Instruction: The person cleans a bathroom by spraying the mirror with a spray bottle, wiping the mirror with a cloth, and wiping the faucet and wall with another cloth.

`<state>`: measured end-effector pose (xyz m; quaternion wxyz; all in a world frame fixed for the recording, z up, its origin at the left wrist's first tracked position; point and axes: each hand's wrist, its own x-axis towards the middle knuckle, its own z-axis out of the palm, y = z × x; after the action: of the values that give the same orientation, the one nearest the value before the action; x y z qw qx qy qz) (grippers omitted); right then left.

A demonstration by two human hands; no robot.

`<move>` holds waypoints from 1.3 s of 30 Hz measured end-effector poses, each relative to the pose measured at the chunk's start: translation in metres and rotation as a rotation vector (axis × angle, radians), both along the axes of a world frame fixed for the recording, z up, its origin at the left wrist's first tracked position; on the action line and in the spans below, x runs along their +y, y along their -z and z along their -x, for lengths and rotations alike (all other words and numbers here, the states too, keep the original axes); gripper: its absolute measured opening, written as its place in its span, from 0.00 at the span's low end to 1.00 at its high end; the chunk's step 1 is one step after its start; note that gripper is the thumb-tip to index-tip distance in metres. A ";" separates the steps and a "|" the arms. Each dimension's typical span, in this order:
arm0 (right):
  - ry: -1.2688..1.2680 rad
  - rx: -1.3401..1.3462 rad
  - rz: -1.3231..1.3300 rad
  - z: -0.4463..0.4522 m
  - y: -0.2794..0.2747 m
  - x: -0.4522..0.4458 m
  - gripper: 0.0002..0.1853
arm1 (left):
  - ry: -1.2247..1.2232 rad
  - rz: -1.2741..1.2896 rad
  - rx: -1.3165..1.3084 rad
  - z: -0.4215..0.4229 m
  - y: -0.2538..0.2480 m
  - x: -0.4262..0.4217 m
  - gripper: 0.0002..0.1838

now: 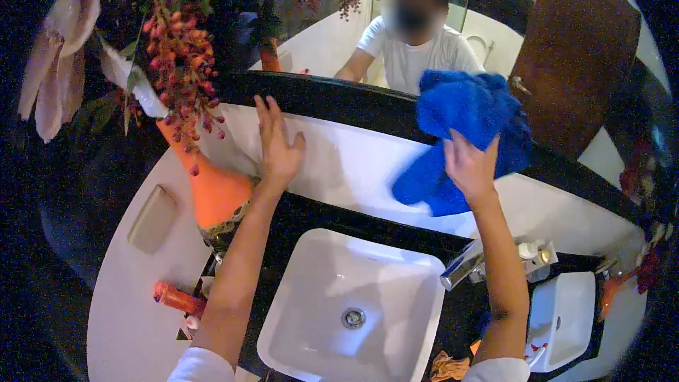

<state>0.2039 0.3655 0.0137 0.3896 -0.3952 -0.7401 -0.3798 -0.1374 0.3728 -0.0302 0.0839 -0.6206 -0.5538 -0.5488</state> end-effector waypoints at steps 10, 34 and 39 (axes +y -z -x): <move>-0.364 0.042 0.460 0.257 -0.027 0.069 0.18 | 0.115 0.207 -0.039 0.030 0.026 0.012 0.47; 0.102 1.425 0.354 -0.155 0.021 -0.473 0.17 | 1.468 0.999 -0.306 -0.221 0.108 -0.349 0.12; 0.388 1.239 0.412 -0.197 0.101 -0.524 0.15 | 1.297 0.991 0.431 -0.307 0.172 -0.401 0.17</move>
<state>0.4005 -0.1587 -0.0874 0.5831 -0.7315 -0.3534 0.0024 0.1692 -0.0281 -0.2021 -0.4258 -0.8719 -0.2364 -0.0514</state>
